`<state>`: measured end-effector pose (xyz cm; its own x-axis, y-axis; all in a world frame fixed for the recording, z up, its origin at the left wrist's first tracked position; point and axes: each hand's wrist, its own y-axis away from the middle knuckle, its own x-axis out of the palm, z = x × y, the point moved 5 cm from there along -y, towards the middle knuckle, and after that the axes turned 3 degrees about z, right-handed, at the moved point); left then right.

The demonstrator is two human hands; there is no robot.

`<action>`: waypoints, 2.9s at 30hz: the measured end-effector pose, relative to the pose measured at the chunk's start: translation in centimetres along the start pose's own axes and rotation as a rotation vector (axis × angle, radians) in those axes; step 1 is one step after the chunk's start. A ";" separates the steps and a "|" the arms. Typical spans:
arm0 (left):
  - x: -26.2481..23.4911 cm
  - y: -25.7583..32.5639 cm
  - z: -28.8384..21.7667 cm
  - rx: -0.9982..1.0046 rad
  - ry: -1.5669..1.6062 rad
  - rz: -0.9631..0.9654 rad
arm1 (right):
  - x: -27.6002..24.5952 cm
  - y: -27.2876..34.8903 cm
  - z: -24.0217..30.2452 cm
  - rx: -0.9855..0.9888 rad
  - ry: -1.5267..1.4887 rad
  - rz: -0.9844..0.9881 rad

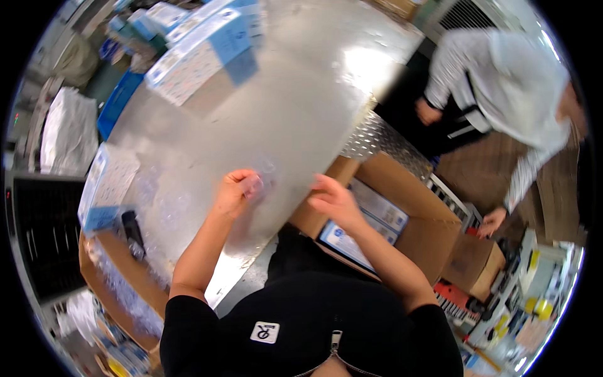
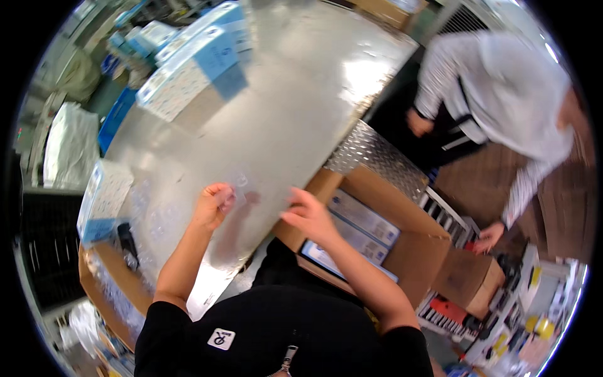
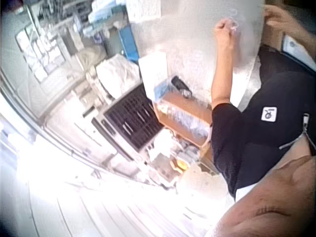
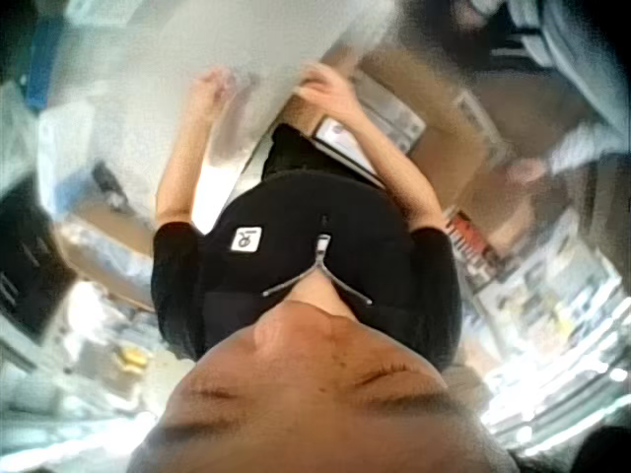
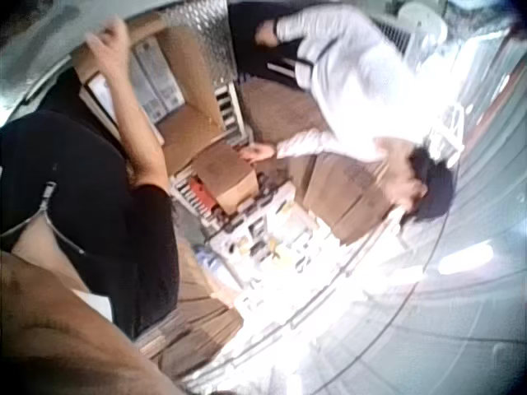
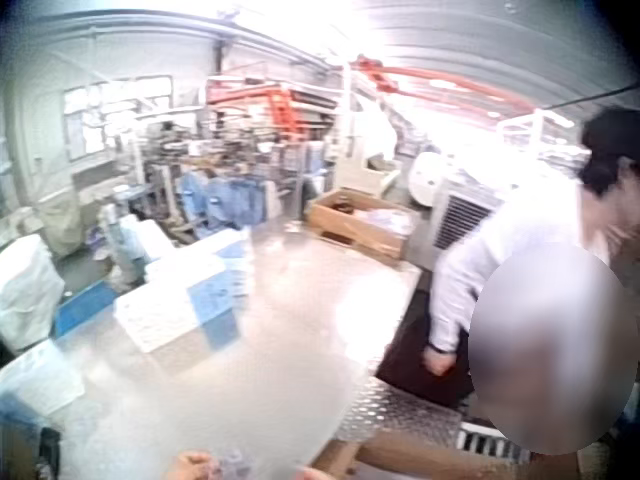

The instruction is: The person packs multiple white and blue boxes into larger cardboard cartons, organizes them, and places the filled cartons onto a conveyor belt system.

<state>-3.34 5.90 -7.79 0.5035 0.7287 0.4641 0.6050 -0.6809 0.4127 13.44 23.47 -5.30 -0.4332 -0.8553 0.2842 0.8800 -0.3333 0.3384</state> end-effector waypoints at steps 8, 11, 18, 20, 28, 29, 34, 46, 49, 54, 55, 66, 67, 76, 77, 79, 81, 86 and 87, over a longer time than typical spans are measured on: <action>13.5 0.5 10.7 -0.291 0.045 0.232 | -7.6 4.1 -2.6 -0.010 0.107 -0.186; 15.7 1.9 11.2 0.258 -1.003 0.572 | -16.6 6.8 -8.2 0.195 0.214 -0.411; 14.9 4.2 12.8 -0.057 -1.372 0.972 | -15.3 -5.6 -19.6 0.477 0.814 -0.288; 15.0 4.4 11.4 -0.173 -1.317 0.929 | -15.4 -8.4 -24.4 0.487 1.080 -0.205; 7.6 -5.3 -9.7 0.808 -1.829 0.152 | -15.2 -5.7 -19.0 0.491 0.654 0.123; 7.6 -8.4 -13.9 0.921 -1.861 -0.013 | -15.6 -4.5 -17.0 0.454 0.849 0.049; 3.2 -19.0 -24.3 0.456 -2.085 -0.376 | -15.0 -0.1 -8.7 0.148 0.681 -0.193; 10.6 -14.8 -16.4 0.385 -1.758 1.008 | 3.0 -7.6 15.3 -0.451 1.610 -0.097; 10.8 -21.3 -18.6 0.798 -1.942 0.376 | 6.4 -8.8 11.4 -0.302 1.717 0.094; 6.9 -25.9 -22.6 0.339 -1.953 -0.187 | 6.5 -6.8 11.2 -0.002 1.668 -0.032; 6.6 -25.1 -22.6 0.331 -1.957 -0.159 | 6.0 -5.8 11.1 0.090 1.633 -0.080; 6.6 -6.2 -18.8 0.798 -2.301 0.585 | 2.7 -2.5 12.2 -0.941 1.990 0.513; 7.9 -5.3 -19.5 1.205 -2.360 0.571 | 3.4 -3.8 11.8 -0.816 1.927 0.664; 9.7 -10.4 -14.4 0.861 -2.311 0.946 | 5.2 5.5 19.7 -0.812 1.385 0.255; 12.5 -11.0 -12.8 0.902 -2.075 0.969 | 1.0 8.1 21.3 -0.829 1.145 0.085; 15.4 -6.0 -16.2 0.856 -1.721 0.855 | -7.3 14.8 21.0 -0.724 0.489 -0.183; 19.1 -3.5 -17.3 0.890 -1.276 0.839 | -15.5 24.0 17.2 -0.747 0.020 -0.509; 30.5 0.8 -10.9 0.924 -0.605 1.068 | -24.5 35.8 6.1 -0.900 -0.514 -0.936; 34.3 2.7 -9.7 1.234 -0.837 1.071 | -24.8 36.2 5.2 -0.913 -0.529 -0.970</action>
<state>9.59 28.36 16.80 0.8382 0.1733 -0.5171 -0.2849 -0.6694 -0.6861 54.99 34.66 4.57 -0.7662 0.0317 0.6419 -0.0734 -0.9966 -0.0384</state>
